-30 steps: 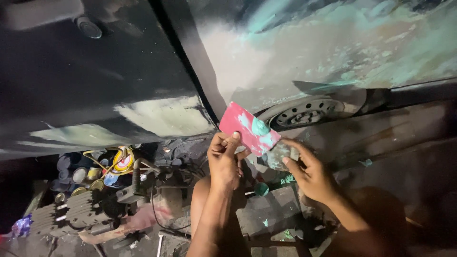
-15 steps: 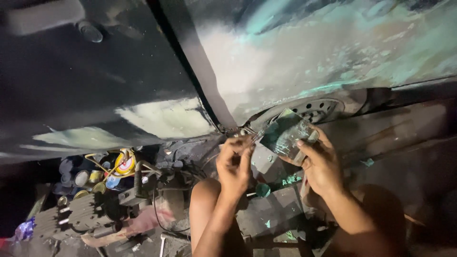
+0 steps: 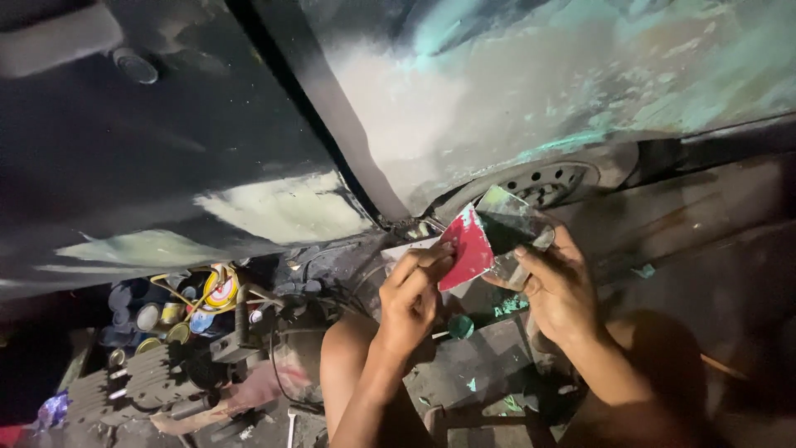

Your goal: The person applies a light green body filler to a car's side panel using a red putty knife and a metal scraper. They repeatedly scoop filler from the knife onto the scraper and spread it over the panel, smoothing the surface.

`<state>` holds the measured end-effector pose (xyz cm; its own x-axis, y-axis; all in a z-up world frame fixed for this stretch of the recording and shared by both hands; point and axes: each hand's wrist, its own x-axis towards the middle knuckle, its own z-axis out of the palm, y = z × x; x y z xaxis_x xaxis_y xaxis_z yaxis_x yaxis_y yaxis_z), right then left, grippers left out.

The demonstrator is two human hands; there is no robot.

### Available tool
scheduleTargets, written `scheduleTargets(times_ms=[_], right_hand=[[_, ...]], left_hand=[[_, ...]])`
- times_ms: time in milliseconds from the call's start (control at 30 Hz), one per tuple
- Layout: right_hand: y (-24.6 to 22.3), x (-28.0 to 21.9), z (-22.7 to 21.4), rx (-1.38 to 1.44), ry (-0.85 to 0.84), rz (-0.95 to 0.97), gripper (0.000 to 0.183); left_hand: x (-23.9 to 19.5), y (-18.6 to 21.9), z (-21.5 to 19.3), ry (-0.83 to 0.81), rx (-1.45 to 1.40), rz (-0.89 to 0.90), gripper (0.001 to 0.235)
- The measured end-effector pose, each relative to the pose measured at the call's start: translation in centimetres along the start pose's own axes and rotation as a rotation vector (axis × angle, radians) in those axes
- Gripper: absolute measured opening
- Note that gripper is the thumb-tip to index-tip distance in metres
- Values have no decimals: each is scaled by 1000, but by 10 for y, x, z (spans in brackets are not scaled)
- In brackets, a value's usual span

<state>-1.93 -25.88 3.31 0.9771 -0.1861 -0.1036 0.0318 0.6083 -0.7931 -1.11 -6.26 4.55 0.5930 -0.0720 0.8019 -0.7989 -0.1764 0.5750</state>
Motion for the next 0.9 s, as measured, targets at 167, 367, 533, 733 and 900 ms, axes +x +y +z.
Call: scheduleTargets(times_ms=[167, 367, 533, 733, 900], right_hand=[[-13, -6, 12, -18, -15, 25, 41], [-13, -4, 10, -7, -13, 33, 49], [-16, -3, 6, -5, -53, 97, 46], [-20, -4, 4, 157, -86, 188, 30], [-34, -3, 10, -2, -2, 16, 44]], left_hand=[[-3, -9, -4, -12, 62, 50, 18], [4, -1, -8, -34, 108, 60, 18], [2, -5, -9, -38, 149, 61, 18], [-8, -22, -15, -13, 293, 11, 17], [-43, -59, -7, 314, -82, -660, 19]])
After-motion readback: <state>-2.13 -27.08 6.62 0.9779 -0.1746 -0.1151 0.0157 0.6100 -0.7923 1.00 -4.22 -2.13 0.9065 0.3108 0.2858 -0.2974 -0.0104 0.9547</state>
